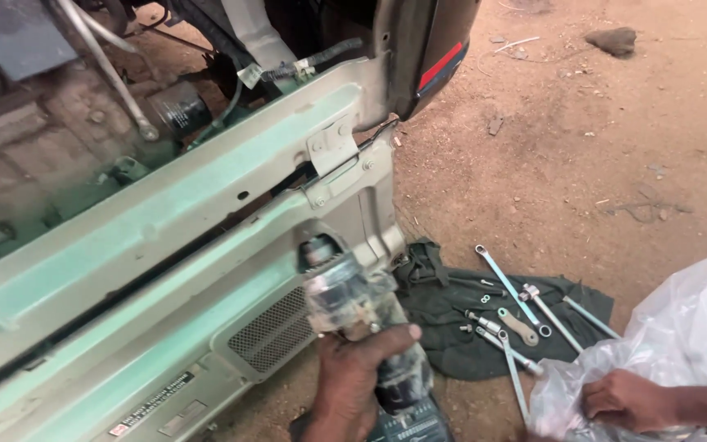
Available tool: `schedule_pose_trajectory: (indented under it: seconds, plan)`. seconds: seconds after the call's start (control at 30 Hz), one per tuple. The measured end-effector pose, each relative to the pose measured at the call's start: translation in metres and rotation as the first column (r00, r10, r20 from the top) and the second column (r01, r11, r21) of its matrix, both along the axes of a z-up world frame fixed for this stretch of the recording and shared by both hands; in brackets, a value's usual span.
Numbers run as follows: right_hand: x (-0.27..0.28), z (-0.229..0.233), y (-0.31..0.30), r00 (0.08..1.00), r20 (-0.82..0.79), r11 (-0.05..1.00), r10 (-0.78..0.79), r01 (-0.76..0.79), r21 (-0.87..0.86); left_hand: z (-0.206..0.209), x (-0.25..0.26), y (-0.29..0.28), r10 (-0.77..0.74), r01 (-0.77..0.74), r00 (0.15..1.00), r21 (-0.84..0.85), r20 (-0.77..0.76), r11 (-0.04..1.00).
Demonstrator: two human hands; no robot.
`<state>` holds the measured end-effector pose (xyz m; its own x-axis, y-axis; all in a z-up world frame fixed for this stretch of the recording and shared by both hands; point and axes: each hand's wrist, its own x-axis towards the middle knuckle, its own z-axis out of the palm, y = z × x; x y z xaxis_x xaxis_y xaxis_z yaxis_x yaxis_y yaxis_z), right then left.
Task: The person disassembles a starter motor by hand, separating its front drive housing from the black cylindrical motor body and reattaching the parts. They then lift the reassembled starter into the vehicle's engine bay and position it against the engine with both hands.
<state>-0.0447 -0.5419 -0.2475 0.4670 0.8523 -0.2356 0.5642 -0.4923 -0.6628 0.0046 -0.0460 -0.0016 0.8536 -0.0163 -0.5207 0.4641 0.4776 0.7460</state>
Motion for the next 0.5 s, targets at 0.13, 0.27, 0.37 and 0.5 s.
schedule_pose_trajectory:
  seconds: [0.13, 0.27, 0.37, 0.5]
  plan:
    - [0.006, 0.005, -0.008, 0.971, -0.182, 0.952, -0.156, 0.099, -0.288, -0.007, 0.007, 0.002, 0.125, -0.103, 0.979, -0.135, 0.162, 0.985]
    - [0.001, -0.005, -0.037, 0.796, -0.387, 0.885, -0.466, 0.410, -0.223, 0.010, 0.017, 0.007, 0.154, -0.140, 0.982, -0.125, 0.109, 0.982]
    - [-0.002, -0.020, -0.062, 0.510, -0.575, 0.747, -0.640, 0.590, -0.308, 0.002, 0.024, 0.013, 0.186, -0.166, 0.966, -0.123, 0.178, 0.978]
    - [-0.003, 0.004, -0.071, 0.280, -0.528, 0.577, -0.802, 0.591, -0.563, 0.007, 0.031, 0.014, 0.189, -0.170, 0.963, -0.109, 0.192, 0.979]
